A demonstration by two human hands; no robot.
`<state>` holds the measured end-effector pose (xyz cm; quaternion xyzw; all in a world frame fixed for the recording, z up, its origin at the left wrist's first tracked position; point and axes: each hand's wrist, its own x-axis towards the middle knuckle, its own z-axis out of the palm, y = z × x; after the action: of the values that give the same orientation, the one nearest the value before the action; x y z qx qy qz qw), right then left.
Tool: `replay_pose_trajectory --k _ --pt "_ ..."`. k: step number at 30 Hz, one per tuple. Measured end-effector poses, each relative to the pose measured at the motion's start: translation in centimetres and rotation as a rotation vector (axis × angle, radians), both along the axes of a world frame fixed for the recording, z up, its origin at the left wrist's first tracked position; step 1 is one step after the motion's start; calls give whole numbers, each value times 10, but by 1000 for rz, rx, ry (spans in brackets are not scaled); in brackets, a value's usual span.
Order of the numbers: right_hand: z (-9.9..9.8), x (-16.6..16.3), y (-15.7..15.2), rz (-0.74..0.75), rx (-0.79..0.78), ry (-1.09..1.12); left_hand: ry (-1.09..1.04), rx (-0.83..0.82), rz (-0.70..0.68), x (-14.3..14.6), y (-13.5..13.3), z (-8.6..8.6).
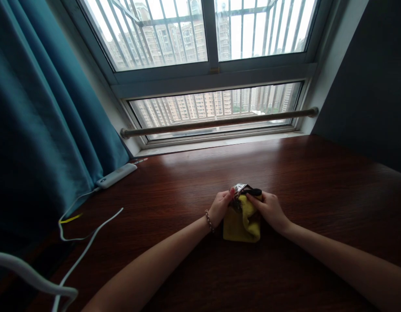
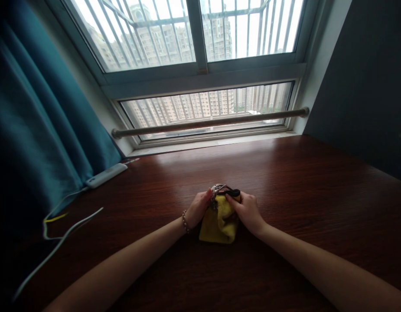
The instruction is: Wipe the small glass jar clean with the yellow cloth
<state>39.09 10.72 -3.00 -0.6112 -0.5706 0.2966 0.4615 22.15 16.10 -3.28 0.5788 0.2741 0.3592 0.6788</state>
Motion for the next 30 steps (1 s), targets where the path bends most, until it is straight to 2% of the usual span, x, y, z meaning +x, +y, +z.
replay_pose_trajectory --k 6,11,15,18,23,27,30 --pt "-4 1 3 -7 -115 133 -5 176 -107 1 -2 0" --pt "-4 1 3 -19 -102 150 -115 173 -105 3 -2 -2" --pt "-7 4 4 -36 -32 123 -158 52 -118 1 -3 6" --pt "-6 5 3 -54 39 90 -157 -5 -81 0 -1 5" --pt "1 3 -2 0 160 -29 -132 62 20 1 2 -3" --pt "0 1 -4 89 273 -176 -4 169 45 -3 -5 3" --pt "0 0 -5 147 337 -203 47 219 63 -5 -11 8"
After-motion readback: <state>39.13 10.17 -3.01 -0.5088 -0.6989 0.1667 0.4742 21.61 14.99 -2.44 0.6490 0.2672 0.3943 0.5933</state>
